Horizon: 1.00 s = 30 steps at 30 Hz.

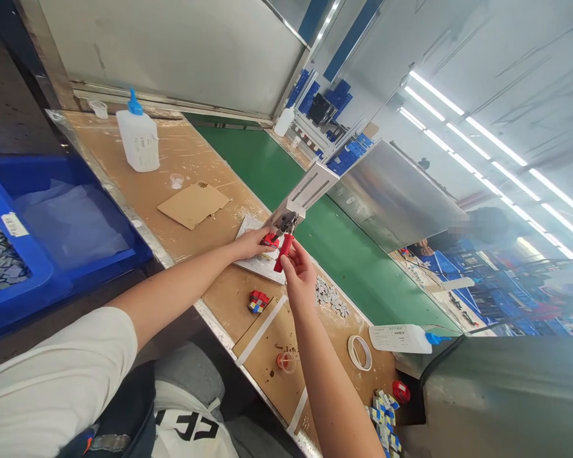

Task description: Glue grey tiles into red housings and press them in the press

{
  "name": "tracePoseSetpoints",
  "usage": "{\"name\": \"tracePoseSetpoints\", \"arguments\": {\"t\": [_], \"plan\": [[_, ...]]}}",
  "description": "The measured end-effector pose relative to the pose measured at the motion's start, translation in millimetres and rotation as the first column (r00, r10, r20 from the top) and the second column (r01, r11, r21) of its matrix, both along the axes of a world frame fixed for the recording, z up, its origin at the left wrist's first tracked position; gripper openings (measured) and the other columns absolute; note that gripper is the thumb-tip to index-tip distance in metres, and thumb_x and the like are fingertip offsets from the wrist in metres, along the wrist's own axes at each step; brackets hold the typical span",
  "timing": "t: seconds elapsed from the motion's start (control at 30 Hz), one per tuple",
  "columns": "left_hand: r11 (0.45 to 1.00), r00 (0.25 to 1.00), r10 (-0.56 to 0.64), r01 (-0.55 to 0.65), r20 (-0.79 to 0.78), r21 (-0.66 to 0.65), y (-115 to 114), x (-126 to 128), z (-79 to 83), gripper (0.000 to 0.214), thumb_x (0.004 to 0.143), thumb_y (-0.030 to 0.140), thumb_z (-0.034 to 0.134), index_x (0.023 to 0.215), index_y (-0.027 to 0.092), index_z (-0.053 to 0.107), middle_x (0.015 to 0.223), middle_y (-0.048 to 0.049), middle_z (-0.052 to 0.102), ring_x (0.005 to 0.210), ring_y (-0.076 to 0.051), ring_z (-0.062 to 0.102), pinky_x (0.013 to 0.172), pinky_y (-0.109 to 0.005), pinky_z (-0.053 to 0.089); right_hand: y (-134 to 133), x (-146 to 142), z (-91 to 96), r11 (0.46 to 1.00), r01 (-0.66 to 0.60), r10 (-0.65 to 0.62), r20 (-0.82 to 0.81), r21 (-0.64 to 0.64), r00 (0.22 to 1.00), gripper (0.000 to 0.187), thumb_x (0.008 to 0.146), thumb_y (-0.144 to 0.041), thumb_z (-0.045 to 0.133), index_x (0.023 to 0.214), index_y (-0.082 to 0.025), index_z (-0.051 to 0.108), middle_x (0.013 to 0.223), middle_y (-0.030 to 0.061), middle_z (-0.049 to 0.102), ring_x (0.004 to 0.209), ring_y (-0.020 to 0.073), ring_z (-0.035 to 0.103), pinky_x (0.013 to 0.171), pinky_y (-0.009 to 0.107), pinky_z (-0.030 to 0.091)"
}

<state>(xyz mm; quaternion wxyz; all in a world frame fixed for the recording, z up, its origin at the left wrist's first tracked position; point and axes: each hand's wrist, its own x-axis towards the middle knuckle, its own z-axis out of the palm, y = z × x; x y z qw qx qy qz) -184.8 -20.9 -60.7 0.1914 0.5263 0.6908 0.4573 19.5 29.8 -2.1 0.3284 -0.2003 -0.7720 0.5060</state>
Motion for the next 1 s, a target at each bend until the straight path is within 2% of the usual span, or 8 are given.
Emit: {"name": "tracePoseSetpoints", "arguments": {"t": [0.13, 0.3, 0.5, 0.57, 0.63, 0.73, 0.9, 1.0], "plan": [[1.000, 1.000, -0.004, 0.003, 0.029, 0.010, 1.4, -0.6, -1.3, 0.048, 0.086, 0.045, 0.078, 0.129, 0.027, 0.065, 0.112, -0.0008, 0.079, 0.109, -0.025, 0.073, 0.109, -0.039, 0.053, 1.1, -4.5, 7.9, 0.997, -0.078, 0.078, 0.104, -0.002, 0.991, 0.059, 0.095, -0.054, 0.071, 0.144, -0.021, 0.064, 0.115, 0.0112, 0.078, 0.099, 0.0238, 0.075, 0.087, 0.044, 0.065], [1.000, 0.997, -0.013, 0.011, 0.075, 0.025, 2.9, -1.0, -3.4, 0.047, 0.083, 0.041, 0.080, 0.125, 0.027, 0.066, 0.113, -0.0013, 0.079, 0.110, -0.025, 0.073, 0.106, -0.038, 0.055, -2.1, -9.4, 16.9, 0.977, -0.136, 0.106, 0.181, 0.163, 0.978, 0.054, 0.098, -0.058, 0.065, 0.138, -0.021, 0.065, 0.097, 0.0061, 0.077, 0.082, 0.0206, 0.073, 0.079, 0.041, 0.065], [0.997, 0.988, -0.053, 0.045, 0.145, 0.058, -0.8, -3.4, -2.3, 0.048, 0.079, 0.041, 0.080, 0.123, 0.023, 0.067, 0.116, -0.0043, 0.079, 0.111, -0.026, 0.073, 0.106, -0.041, 0.057, 8.1, -14.2, 17.2, 0.945, -0.192, 0.108, 0.301, 0.265, 0.947, 0.051, 0.099, -0.061, 0.063, 0.129, -0.020, 0.063, 0.103, 0.0086, 0.076, 0.086, 0.0213, 0.073, 0.077, 0.038, 0.062], [0.995, 0.981, -0.081, 0.071, 0.173, 0.067, -1.5, -5.9, -0.8, 0.042, 0.082, 0.039, 0.073, 0.121, 0.023, 0.070, 0.118, -0.0047, 0.079, 0.113, -0.027, 0.073, 0.107, -0.042, 0.057, 14.2, -16.5, 14.4, 0.942, -0.198, 0.100, 0.338, 0.270, 0.936, 0.052, 0.099, -0.062, 0.063, 0.128, -0.019, 0.062, 0.104, 0.0096, 0.076, 0.089, 0.0226, 0.073, 0.076, 0.038, 0.061], [0.992, 0.971, -0.112, 0.097, 0.212, 0.079, -1.0, -8.9, 0.9, 0.034, 0.089, 0.034, 0.059, 0.118, 0.022, 0.072, 0.120, -0.0043, 0.080, 0.114, -0.025, 0.073, 0.108, -0.041, 0.057, 20.1, -19.7, 11.1, 0.937, -0.198, 0.081, 0.373, 0.287, 0.924, 0.052, 0.098, -0.062, 0.063, 0.125, -0.018, 0.061, 0.104, 0.0104, 0.076, 0.093, 0.0239, 0.073, 0.078, 0.038, 0.059], [0.990, 0.953, -0.129, 0.106, 0.272, 0.098, 1.0, -12.4, 2.6, 0.041, 0.094, 0.027, 0.040, 0.116, 0.020, 0.074, 0.126, -0.0053, 0.079, 0.121, -0.023, 0.070, 0.113, -0.040, 0.054, 26.5, -25.3, 7.5, 0.920, -0.202, 0.052, 0.406, 0.337, 0.912, 0.049, 0.097, -0.062, 0.064, 0.117, -0.018, 0.061, 0.100, 0.0101, 0.075, 0.091, 0.0237, 0.070, 0.077, 0.037, 0.057], [0.985, 0.936, -0.147, 0.111, 0.321, 0.128, 2.6, -12.4, 0.5, 0.046, 0.101, 0.039, 0.036, 0.113, 0.021, 0.076, 0.126, -0.0042, 0.079, 0.127, -0.025, 0.067, 0.121, -0.042, 0.047, 29.5, -24.7, 10.5, 0.906, -0.204, 0.032, 0.419, 0.372, 0.907, 0.045, 0.098, -0.061, 0.064, 0.114, -0.020, 0.063, 0.096, 0.0072, 0.074, 0.082, 0.0203, 0.066, 0.073, 0.034, 0.054], [0.986, 0.936, -0.122, 0.076, 0.329, 0.147, 3.1, -10.7, -3.0, 0.051, 0.104, 0.048, 0.035, 0.112, 0.021, 0.077, 0.124, -0.0047, 0.079, 0.125, -0.025, 0.067, 0.120, -0.041, 0.046, 22.8, -6.5, 16.4, 0.905, -0.198, -0.037, 0.534, 0.376, 0.845, 0.054, 0.093, -0.065, 0.068, 0.121, -0.019, 0.064, 0.099, 0.0066, 0.073, 0.077, 0.0187, 0.065, 0.070, 0.034, 0.052]]}}
